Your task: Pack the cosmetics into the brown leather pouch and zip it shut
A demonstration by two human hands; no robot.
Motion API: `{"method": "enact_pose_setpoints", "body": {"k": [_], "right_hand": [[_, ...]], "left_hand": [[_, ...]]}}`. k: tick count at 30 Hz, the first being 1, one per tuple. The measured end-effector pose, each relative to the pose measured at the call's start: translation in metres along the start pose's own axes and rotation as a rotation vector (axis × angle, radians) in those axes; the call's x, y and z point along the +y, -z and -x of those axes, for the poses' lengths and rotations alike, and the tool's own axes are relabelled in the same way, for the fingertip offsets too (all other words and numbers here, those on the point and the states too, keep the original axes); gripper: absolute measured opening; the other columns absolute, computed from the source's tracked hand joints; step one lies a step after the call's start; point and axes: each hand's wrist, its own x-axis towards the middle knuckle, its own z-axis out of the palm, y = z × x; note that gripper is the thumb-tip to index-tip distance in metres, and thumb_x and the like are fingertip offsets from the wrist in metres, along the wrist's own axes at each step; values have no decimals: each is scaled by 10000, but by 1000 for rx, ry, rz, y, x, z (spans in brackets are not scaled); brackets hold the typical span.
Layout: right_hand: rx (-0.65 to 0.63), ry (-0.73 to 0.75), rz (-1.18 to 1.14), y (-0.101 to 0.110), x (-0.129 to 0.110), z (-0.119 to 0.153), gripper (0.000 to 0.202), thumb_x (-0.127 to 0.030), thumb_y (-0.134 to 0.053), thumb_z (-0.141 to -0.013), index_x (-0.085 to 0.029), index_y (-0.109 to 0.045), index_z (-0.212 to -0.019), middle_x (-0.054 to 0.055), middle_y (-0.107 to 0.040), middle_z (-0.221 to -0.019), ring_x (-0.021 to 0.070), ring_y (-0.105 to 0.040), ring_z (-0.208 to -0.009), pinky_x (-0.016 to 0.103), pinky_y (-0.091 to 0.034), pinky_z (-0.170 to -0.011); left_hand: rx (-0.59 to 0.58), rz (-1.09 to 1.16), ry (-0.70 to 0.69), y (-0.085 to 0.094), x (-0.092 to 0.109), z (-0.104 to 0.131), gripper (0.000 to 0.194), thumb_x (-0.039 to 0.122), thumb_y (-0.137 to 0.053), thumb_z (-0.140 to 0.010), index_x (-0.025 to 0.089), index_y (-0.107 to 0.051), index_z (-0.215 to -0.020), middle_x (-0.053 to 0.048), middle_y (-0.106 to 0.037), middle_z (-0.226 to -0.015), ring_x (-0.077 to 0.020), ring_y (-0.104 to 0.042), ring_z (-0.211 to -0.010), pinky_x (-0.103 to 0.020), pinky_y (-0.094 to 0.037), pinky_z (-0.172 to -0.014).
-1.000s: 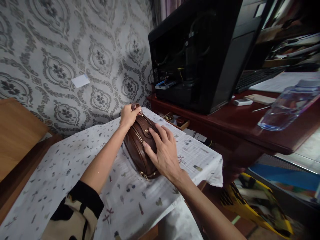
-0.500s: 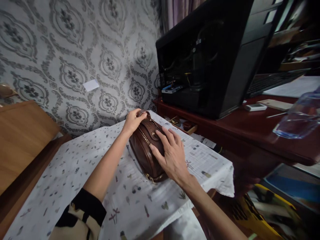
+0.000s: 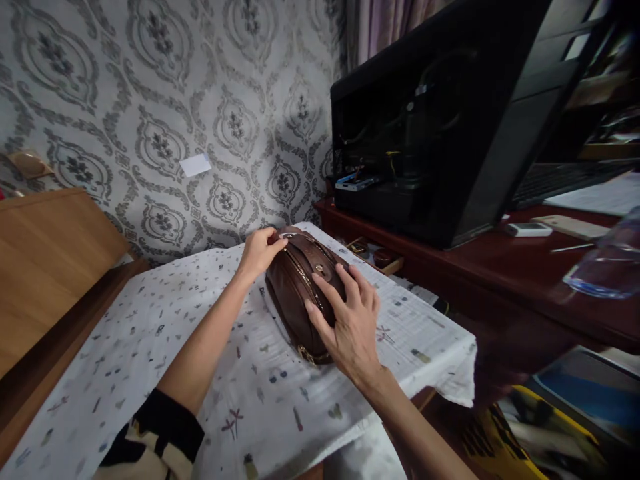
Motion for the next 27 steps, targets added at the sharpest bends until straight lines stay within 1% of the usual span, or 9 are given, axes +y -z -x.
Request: {"method": "enact_pose_setpoints", "body": {"k": [3, 6, 12, 15, 18, 20, 22, 24, 27], "right_hand": [[6, -2, 4, -1, 1, 1, 356, -438, -521, -1040, -243, -685, -1289, 159, -552, -1443, 376, -458, -1394, 604, -425, -1092], [15, 6, 17, -3, 1, 2, 335, -394, -505, -1051, -240, -678, -1293, 149, -562, -1440, 362, -453, -1397, 590, -419, -1089], [47, -13, 14, -8, 0, 4, 307, -338, -523, -1037, -267, -665, -1300, 114, -556, -1457, 335, -446, -1412, 564, -395, -1116], [81, -18, -14, -11, 0, 5, 311, -328, -516, -1036, -276, -649, -1312, 110, -553, -1458, 334, -446, -1415, 573, -387, -1124], [111, -22, -31, -14, 1, 5, 319, -331, -510, -1036, -280, -628, -1327, 114, -550, -1455, 340, -447, -1418, 587, -383, -1127], [111, -37, -59, -15, 3, 7, 365, -359, -498, -1037, -279, -591, -1380, 122, -534, -1472, 343, -447, -1423, 594, -380, -1136], [101, -72, -130, -14, 5, 8, 429, -382, -468, -1041, -264, -529, -1449, 138, -495, -1510, 337, -450, -1428, 590, -392, -1143], [123, -123, -213, -13, 7, 11, 455, -379, -435, -1049, -248, -484, -1482, 151, -459, -1539, 326, -454, -1428, 583, -408, -1144], [181, -201, -243, -13, 8, 13, 447, -353, -429, -1054, -238, -471, -1484, 160, -442, -1546, 319, -450, -1431, 586, -416, -1145]], "left_hand": [[41, -10, -7, -3, 4, 2, 270, 296, -649, -801, 212, -480, -608, 43, -496, -575, -137, -452, -591, -275, -306, -609], [97, -12, -19, -8, 6, 7, 271, 279, -620, -832, 218, -472, -614, 36, -480, -566, -147, -449, -583, -285, -287, -607], [204, 44, -9, -26, 2, 15, 261, 319, -503, -919, 223, -503, -676, -11, -589, -661, -183, -543, -661, -294, -375, -668], [239, 57, 7, -31, 2, 17, 260, 323, -480, -938, 225, -512, -699, -27, -616, -702, -196, -566, -700, -298, -386, -688], [244, 41, 4, -31, 5, 16, 254, 303, -498, -936, 227, -511, -694, -22, -604, -691, -195, -553, -689, -300, -363, -677], [235, 9, -12, -30, 8, 16, 264, 295, -511, -938, 231, -498, -682, -9, -562, -653, -188, -518, -655, -301, -332, -656], [220, -17, -31, -28, 10, 16, 279, 288, -523, -939, 234, -469, -671, 5, -502, -620, -177, -472, -624, -300, -298, -635], [198, -8, -58, -27, 12, 17, 276, 278, -537, -936, 233, -450, -678, 15, -468, -617, -167, -445, -614, -294, -285, -623], [150, 46, -110, -28, 18, 20, 138, 236, -566, -911, 226, -531, -778, 9, -555, -705, -169, -515, -690, -273, -349, -660]]}}
